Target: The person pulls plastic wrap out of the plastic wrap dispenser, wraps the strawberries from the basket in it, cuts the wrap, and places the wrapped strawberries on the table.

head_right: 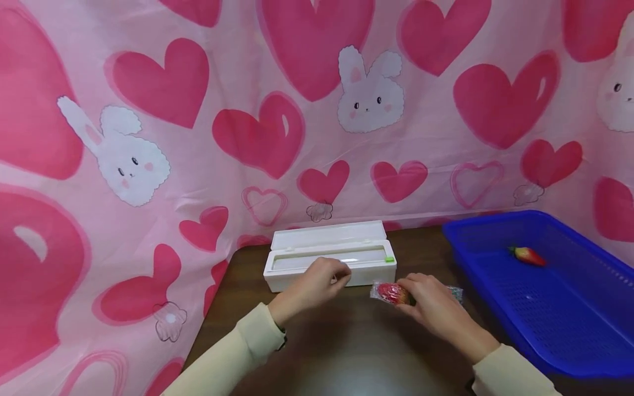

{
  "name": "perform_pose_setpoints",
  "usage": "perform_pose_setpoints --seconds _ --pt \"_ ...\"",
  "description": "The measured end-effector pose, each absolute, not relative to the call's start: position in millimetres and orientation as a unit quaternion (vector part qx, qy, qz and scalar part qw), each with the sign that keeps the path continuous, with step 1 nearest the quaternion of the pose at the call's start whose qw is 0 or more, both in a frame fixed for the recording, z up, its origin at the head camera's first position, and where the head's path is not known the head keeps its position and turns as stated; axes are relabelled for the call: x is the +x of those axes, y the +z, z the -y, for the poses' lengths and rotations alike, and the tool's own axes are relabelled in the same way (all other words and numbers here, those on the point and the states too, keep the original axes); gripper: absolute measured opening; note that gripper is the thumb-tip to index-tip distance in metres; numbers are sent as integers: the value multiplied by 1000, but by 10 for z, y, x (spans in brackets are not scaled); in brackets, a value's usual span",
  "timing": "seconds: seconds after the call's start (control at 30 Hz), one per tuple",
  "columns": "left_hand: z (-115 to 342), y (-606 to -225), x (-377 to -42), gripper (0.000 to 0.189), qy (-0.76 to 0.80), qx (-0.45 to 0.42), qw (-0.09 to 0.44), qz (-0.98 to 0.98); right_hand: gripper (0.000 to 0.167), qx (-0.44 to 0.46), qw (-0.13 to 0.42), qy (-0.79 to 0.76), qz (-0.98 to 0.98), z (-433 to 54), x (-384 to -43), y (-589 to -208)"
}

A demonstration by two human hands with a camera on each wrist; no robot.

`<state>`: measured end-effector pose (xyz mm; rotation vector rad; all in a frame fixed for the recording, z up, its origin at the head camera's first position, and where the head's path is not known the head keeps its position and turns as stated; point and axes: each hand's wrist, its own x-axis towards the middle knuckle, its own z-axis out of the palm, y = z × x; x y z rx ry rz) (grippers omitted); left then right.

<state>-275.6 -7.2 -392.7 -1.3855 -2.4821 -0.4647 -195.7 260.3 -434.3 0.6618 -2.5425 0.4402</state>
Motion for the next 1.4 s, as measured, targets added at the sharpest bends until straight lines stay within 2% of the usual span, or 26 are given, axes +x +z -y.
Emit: perform_pose_setpoints --seconds 0.07,0.23,0.4,0.67,0.97,1.1,1.23,1.4 --pt "-102 -3955 -2782 10 -121 -478 136 859 36 220 241 153 933 -2701 -1942 -4415" --pt "-528 -4086 -2841 29 -41 -477 140 867 32 181 235 127 947 -2909 -1901 -4602" --pt "-812 -4199 -2857 44 16 -458 128 880 40 157 213 93 960 -3036 -1851 -4724" --pt "-916 -4209 -2855 29 19 -440 140 887 40 139 204 64 967 -3181 -1818 -4774" --pt "-769 -4213 -2875 18 6 -440 148 886 40 148 187 32 971 -3182 -1791 -4781" --pt "-591 -4201 -2919 27 -7 -429 130 894 37 135 174 31 975 -3187 -1804 -4796" --pt "-175 -4193 -2953 47 -39 -412 116 903 35 124 163 42 978 -3213 -1813 -4778" --pt "610 -4212 -2958 48 -82 -386 132 909 34 120 145 47 981 -3251 -1839 -4753"
